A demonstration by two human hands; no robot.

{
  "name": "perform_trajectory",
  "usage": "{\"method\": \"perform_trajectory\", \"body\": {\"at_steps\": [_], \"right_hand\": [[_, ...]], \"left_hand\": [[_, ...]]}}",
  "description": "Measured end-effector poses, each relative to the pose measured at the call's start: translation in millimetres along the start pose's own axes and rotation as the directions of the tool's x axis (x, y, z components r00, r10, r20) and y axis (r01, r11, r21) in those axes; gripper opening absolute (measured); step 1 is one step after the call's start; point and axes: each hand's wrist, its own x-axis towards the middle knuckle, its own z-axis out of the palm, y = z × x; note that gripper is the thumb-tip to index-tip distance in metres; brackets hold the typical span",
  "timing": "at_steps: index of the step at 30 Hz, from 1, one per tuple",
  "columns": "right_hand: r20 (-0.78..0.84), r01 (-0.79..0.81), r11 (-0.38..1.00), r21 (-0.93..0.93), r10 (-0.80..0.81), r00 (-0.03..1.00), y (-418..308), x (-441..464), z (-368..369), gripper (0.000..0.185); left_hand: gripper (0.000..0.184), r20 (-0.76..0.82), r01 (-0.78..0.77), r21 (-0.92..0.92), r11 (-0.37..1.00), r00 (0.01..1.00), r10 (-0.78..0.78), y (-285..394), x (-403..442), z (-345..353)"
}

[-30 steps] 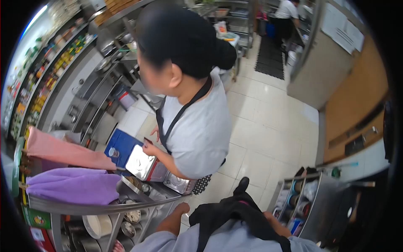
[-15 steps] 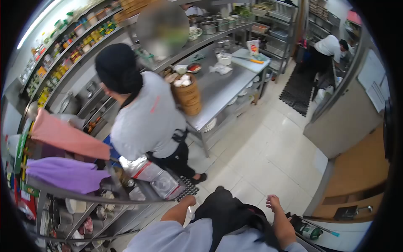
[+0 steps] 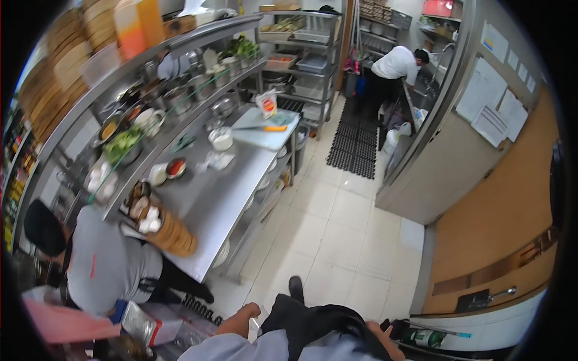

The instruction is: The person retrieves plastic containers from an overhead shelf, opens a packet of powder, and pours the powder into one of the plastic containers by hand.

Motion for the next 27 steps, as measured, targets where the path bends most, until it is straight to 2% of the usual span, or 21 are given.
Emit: {"method": "perform_trajectory", "body": {"at_steps": [2,3,4,6,7,8,9,11,13,14,16,17,19,22,24,27], "right_hand": [[-0.028,-0.03,0.998,0.057,0.032,0.999,-15.6,-7.5,-12.3,0.022],[-0.041,-0.064,0.993,0.095,0.068,0.997,-19.7,-10.4,-21.3,0.023],[-0.052,-0.1,0.986,0.131,0.108,0.993,-24.9,-14.7,-28.0,0.023],[-0.07,-0.139,0.973,0.185,0.154,0.986,-41.6,-19.5,-33.5,0.024],[-0.079,-0.129,0.972,0.198,0.147,0.986,-55.2,-22.1,-36.7,0.024],[-0.087,-0.112,0.972,0.205,0.132,0.987,-72.9,-22.9,-36.4,0.023],[-0.096,-0.092,0.972,0.215,0.115,0.989,-90.2,-22.8,-37.5,0.023],[-0.111,-0.057,0.97,0.236,0.085,0.99,-127.5,-18.5,-40.5,0.022],[-0.105,-0.037,0.971,0.236,0.063,0.993,-162.6,-6.5,-38.9,0.022],[-0.105,-0.028,0.971,0.236,0.054,0.993,-180.4,-3.1,-38.8,0.022],[-0.082,-0.022,0.98,0.196,0.039,0.996,-217.7,19.4,-37.2,0.021],[-0.067,-0.031,0.984,0.178,0.044,0.997,-238.9,27.7,-34.1,0.021],[-0.027,-0.046,0.992,0.118,0.049,0.998,-282.6,57.2,-25.0,0.02],[0.044,-0.061,0.998,0.005,0.06,0.997,-355.7,109.1,0.0,0.019],[0.105,-0.043,0.995,-0.086,0.052,0.993,-414.9,152.0,24.9,0.019],[0.218,0.048,0.972,-0.231,0.003,0.976,-536.0,225.7,75.8,0.018]], "left_hand": [[0.034,0.124,-0.128,0.249,0.96,0.987,0.1,10.7,51.9,-52.2],[0.032,0.232,-0.336,0.491,0.804,0.94,0.251,38.6,48.6,-112.2],[0.032,-0.044,-0.094,0.118,0.989,0.994,0.1,29.0,94.7,-125.6],[0.035,-0.175,-0.06,-0.072,0.996,0.983,0.047,68.9,95.7,-224.9],[0.035,-0.271,-0.046,-0.063,0.997,0.962,0.027,90.8,98.6,-268.1],[0.035,-0.411,-0.15,-0.084,0.985,0.906,0.103,105.6,103.7,-304.4],[0.035,-0.543,-0.299,-0.036,0.953,0.807,0.232,123.7,93.5,-345.7],[0.032,-0.688,-0.416,-0.178,0.892,0.7,0.189,169.9,48.9,-424.6],[0.024,-0.799,-0.466,-0.065,0.882,0.554,0.233,196.6,20.0,-486.6],[0.024,-0.802,-0.458,-0.076,0.886,0.556,0.219,201.0,18.9,-509.1],[0.016,-0.95,-0.541,0.077,0.838,0.215,0.226,199.3,23.8,-542.9],[0.016,-0.956,-0.527,0.058,0.848,0.214,0.198,193.6,27.1,-555.8],[0.015,-0.983,-0.4,0.131,0.907,0.067,0.172,179.1,36.6,-579.5],[0.015,-0.997,-0.32,0.002,0.947,0.069,0.026,147.9,46.8,-601.8],[0.015,-0.993,-0.136,-0.056,0.989,0.109,-0.042,124.8,51.0,-610.0],[0.016,-0.956,0.016,-0.243,0.97,0.163,-0.243,90.5,66.3,-607.3]]}}
